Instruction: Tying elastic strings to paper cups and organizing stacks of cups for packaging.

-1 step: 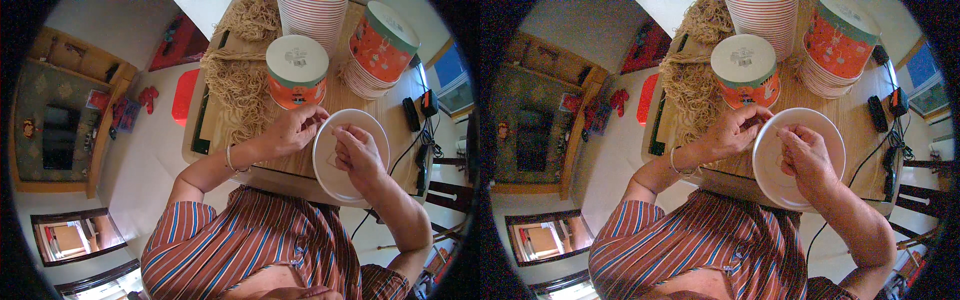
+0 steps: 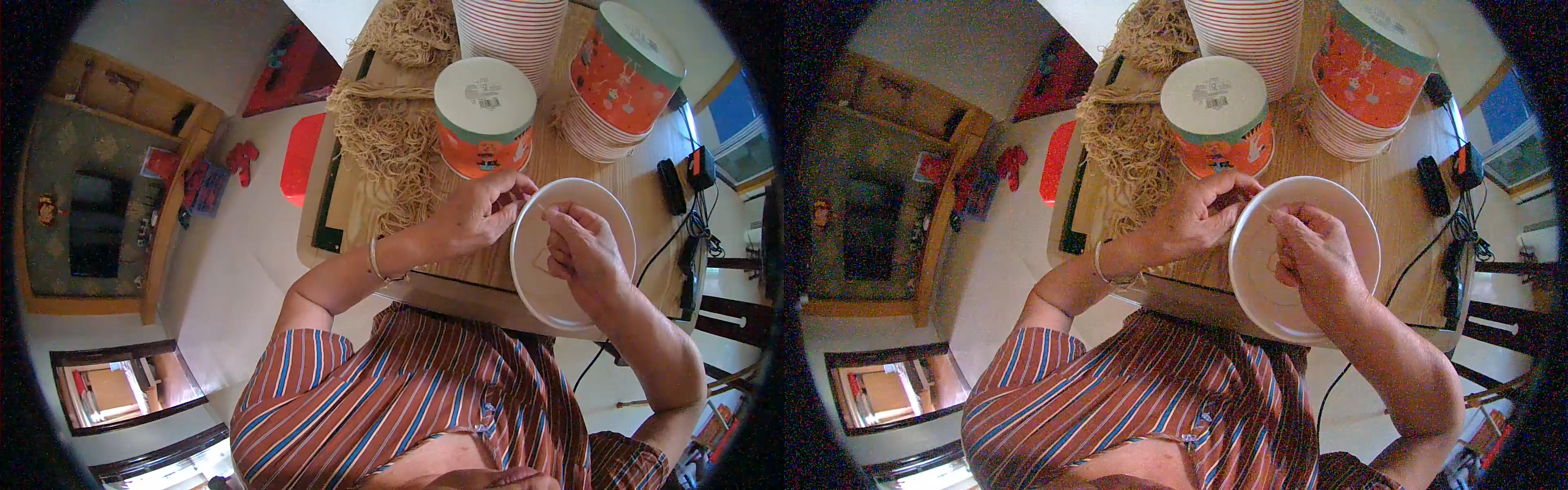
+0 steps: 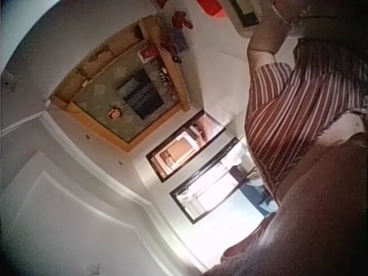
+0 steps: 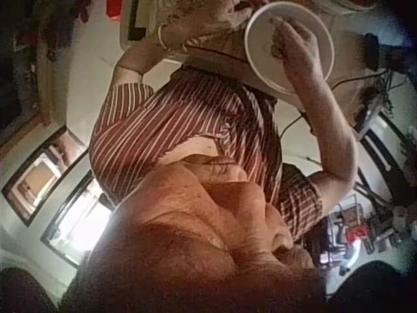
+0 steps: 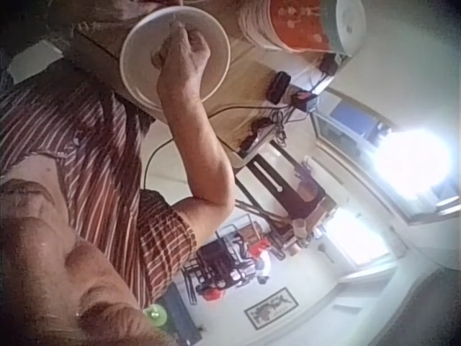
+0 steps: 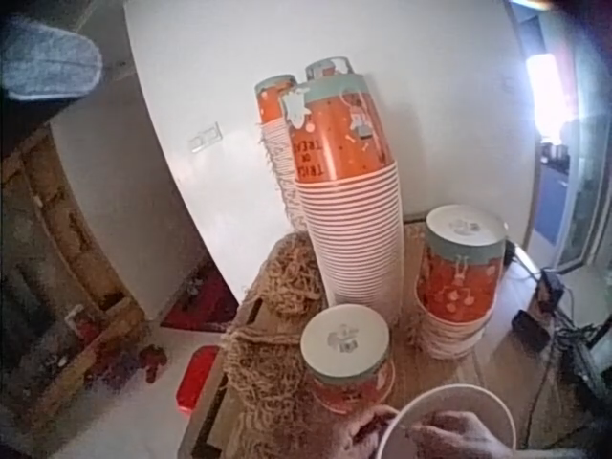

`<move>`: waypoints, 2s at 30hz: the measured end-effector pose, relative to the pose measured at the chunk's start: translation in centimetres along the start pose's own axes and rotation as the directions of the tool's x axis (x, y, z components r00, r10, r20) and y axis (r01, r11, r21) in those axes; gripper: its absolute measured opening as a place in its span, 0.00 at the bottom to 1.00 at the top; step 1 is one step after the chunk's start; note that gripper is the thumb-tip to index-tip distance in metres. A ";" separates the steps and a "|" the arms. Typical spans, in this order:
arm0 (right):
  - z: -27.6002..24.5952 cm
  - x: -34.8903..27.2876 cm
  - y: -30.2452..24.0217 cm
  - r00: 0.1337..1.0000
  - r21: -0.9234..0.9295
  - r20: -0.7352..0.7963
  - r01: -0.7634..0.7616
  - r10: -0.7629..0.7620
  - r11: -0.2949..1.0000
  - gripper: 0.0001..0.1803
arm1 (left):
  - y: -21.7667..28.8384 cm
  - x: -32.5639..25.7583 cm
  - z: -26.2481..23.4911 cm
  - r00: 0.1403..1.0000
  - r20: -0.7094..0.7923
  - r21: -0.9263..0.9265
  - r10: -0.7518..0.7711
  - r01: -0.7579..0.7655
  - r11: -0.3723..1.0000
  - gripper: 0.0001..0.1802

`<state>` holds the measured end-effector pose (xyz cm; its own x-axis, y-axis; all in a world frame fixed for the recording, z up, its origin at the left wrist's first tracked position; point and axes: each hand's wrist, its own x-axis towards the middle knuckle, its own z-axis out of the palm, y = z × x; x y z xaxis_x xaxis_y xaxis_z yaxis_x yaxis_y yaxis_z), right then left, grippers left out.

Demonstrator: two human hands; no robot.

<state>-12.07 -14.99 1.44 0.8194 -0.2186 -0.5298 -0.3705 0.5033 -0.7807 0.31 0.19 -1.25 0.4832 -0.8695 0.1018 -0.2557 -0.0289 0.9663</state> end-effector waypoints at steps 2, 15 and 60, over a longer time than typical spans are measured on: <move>0.2 0.0 -0.1 1.000 -0.002 -0.010 -0.001 0.001 1.000 0.08 | -0.2 0.0 0.1 1.000 -0.017 -0.006 0.017 -0.017 1.000 0.10; 0.8 -0.3 -0.7 1.000 -0.024 0.019 -0.007 0.007 1.000 0.07 | -0.3 0.0 -0.2 0.998 0.042 0.001 -0.036 0.036 0.999 0.13; 0.9 -1.5 0.9 0.803 -0.828 0.301 0.488 -0.515 0.277 0.08 | 2.5 2.9 -1.8 0.891 0.217 0.249 0.399 -0.446 0.860 0.05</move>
<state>-13.21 -13.52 1.80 0.9800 -0.1835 0.0765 -0.0649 -0.6591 -0.7492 2.61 -1.50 1.87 0.1467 -0.8930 0.4254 -0.6441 0.2402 0.7263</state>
